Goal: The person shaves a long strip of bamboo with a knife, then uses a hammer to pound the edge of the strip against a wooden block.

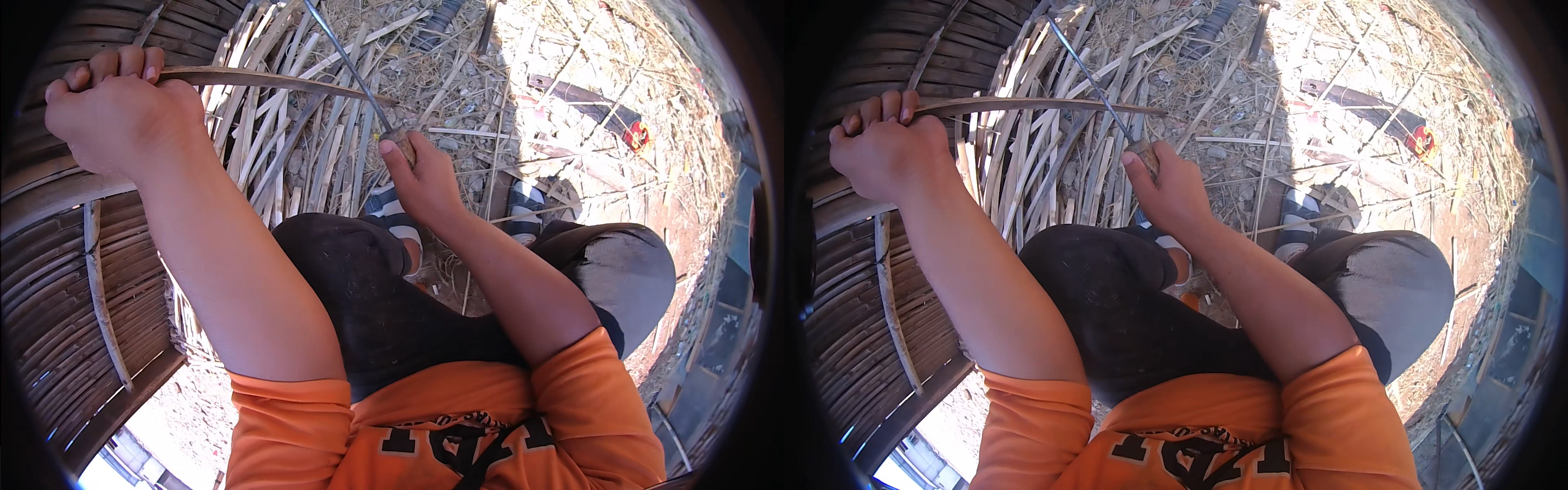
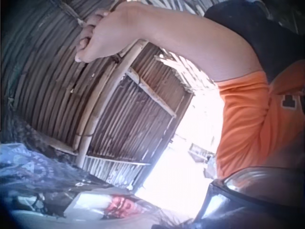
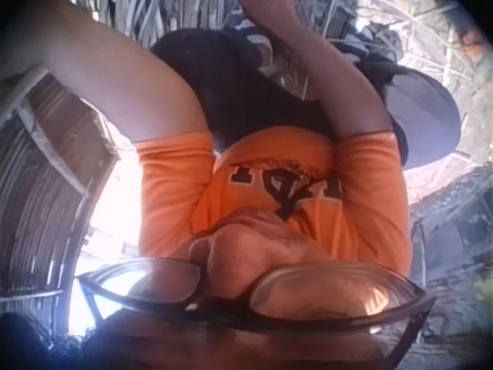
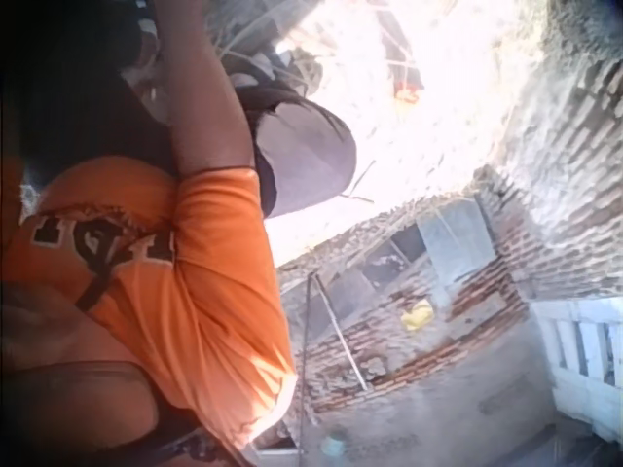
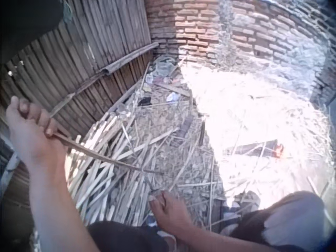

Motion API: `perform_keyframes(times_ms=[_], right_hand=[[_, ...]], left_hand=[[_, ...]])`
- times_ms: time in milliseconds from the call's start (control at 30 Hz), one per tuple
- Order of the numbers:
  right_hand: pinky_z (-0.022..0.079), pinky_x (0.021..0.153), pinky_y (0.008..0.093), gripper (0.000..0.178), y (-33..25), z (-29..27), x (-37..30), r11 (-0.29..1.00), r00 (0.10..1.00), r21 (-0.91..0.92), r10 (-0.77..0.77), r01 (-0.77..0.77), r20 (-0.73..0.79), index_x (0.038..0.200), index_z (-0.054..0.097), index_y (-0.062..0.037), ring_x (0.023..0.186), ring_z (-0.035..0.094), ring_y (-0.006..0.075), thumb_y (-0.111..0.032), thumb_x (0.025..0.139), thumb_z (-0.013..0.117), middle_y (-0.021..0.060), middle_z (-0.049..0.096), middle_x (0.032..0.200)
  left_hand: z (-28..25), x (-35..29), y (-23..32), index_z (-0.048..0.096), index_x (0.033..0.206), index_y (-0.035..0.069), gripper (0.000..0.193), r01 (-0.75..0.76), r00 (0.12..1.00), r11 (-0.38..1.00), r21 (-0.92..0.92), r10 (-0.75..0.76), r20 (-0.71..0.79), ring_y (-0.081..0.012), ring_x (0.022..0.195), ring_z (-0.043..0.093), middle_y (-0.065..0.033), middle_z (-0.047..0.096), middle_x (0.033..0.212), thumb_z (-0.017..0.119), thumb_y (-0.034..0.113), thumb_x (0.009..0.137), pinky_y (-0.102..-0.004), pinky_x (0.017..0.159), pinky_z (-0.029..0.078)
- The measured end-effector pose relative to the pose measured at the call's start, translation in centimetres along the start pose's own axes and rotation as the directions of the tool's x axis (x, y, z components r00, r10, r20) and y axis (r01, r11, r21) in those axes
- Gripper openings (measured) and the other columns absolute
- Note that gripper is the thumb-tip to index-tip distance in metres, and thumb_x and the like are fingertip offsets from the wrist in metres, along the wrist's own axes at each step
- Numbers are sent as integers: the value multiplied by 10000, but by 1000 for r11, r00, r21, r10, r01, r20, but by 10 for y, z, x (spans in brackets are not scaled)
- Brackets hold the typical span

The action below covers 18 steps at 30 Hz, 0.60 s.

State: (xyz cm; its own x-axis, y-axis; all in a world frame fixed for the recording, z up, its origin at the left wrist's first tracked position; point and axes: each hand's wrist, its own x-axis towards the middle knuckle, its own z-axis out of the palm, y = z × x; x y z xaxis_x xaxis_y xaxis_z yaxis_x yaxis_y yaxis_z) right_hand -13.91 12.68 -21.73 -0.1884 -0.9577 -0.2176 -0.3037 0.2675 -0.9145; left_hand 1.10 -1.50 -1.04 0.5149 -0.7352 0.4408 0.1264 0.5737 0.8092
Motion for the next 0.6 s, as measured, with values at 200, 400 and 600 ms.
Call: perform_keyframes(times_ms=[200,400,600], right_hand=[[515,740,524,523,63,7,9,978,995,-209,8,13,101,1056,565,41,827,668,493,-474,975,594,305,669,821],[521,755,523,542,72,11,22,968,984,-177,170,-179,-61,1075,587,65,848,679,487,-467,970,594,317,671,830],[506,669,518,478,21,0,12,987,987,-32,-154,156,48,1024,588,4,744,653,480,-470,960,611,257,658,746]], left_hand=[[0,7,1,359,783,119,213,33,995,999,13,-31,-93,-158,544,215,-5,259,626,340,199,980,-330,523,242],[2,5,5,358,783,132,225,54,994,999,5,-53,-97,-155,548,211,-8,258,627,341,226,986,-326,521,239],[0,8,1,347,775,138,220,48,996,999,-3,-48,-75,-155,550,225,-3,261,630,359,222,978,-321,517,238]])
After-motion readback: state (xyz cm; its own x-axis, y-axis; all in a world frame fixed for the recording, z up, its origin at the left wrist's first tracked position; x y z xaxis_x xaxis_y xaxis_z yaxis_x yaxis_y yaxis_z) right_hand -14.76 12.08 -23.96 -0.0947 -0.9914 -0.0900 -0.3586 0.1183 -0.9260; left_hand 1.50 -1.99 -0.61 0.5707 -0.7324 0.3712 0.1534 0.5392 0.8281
